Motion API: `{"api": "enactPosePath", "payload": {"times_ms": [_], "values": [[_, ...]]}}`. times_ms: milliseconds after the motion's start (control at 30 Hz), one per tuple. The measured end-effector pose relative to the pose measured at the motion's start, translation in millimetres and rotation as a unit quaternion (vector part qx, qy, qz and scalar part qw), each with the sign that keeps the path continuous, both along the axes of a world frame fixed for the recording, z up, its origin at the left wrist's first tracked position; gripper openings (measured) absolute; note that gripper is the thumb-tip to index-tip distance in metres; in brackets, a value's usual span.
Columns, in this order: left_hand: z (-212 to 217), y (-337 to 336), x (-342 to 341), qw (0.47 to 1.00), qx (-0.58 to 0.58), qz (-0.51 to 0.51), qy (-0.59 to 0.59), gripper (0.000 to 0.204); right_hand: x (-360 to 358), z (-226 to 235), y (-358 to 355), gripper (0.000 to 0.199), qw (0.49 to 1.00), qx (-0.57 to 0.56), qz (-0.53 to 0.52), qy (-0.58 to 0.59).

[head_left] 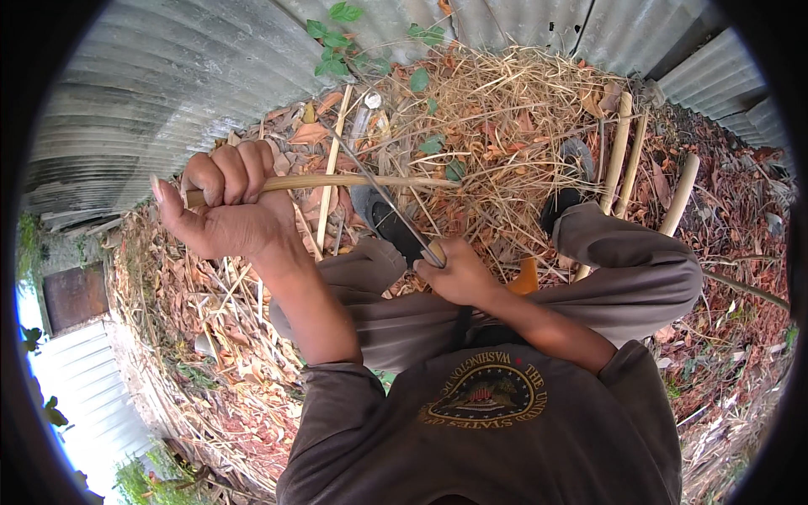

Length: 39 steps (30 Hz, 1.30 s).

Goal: The person sits on the ground and uses a large knife to shave and split thin bamboo strips. They hold the bamboo with one hand and carefully slice along its length, occasionally adjusting the grip and rotating the material to work on different sides.

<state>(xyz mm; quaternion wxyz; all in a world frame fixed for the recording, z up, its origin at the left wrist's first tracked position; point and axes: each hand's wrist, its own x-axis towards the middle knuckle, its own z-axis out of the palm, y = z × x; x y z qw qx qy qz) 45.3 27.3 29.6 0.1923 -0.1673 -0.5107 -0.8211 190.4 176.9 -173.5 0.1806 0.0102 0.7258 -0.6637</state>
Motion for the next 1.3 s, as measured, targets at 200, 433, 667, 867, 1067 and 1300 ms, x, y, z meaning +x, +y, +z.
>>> {"api": "enactPosePath", "payload": {"times_ms": [200, 433, 667, 867, 1067, 1300], "values": [[-6, -2, 6, 0.997, 0.013, -0.071, 0.012, 0.052, -28, 18, -8, 0.022, 0.991, 0.010, -0.039, -0.128], [-13, -4, -1, 0.998, 0.048, 0.027, 0.007, 0.049, -29, 7, -30, 0.021, 0.995, -0.054, -0.002, 0.083], [-12, -14, 1, 0.998, 0.030, 0.051, -0.001, 0.049, -26, -71, 47, 0.027, 0.931, 0.240, 0.042, -0.271], [-14, -5, -7, 1.000, 0.020, 0.004, 0.003, 0.047, 11, -76, 70, 0.022, 0.974, 0.162, 0.024, -0.160], [-7, 3, -12, 0.999, -0.002, -0.034, 0.019, 0.046, 13, -18, 30, 0.023, 0.995, -0.030, 0.093, 0.026], [-7, 12, -21, 0.995, 0.015, 0.096, -0.037, 0.048, 9, -59, 26, 0.022, 0.980, 0.055, 0.022, -0.193]]}}
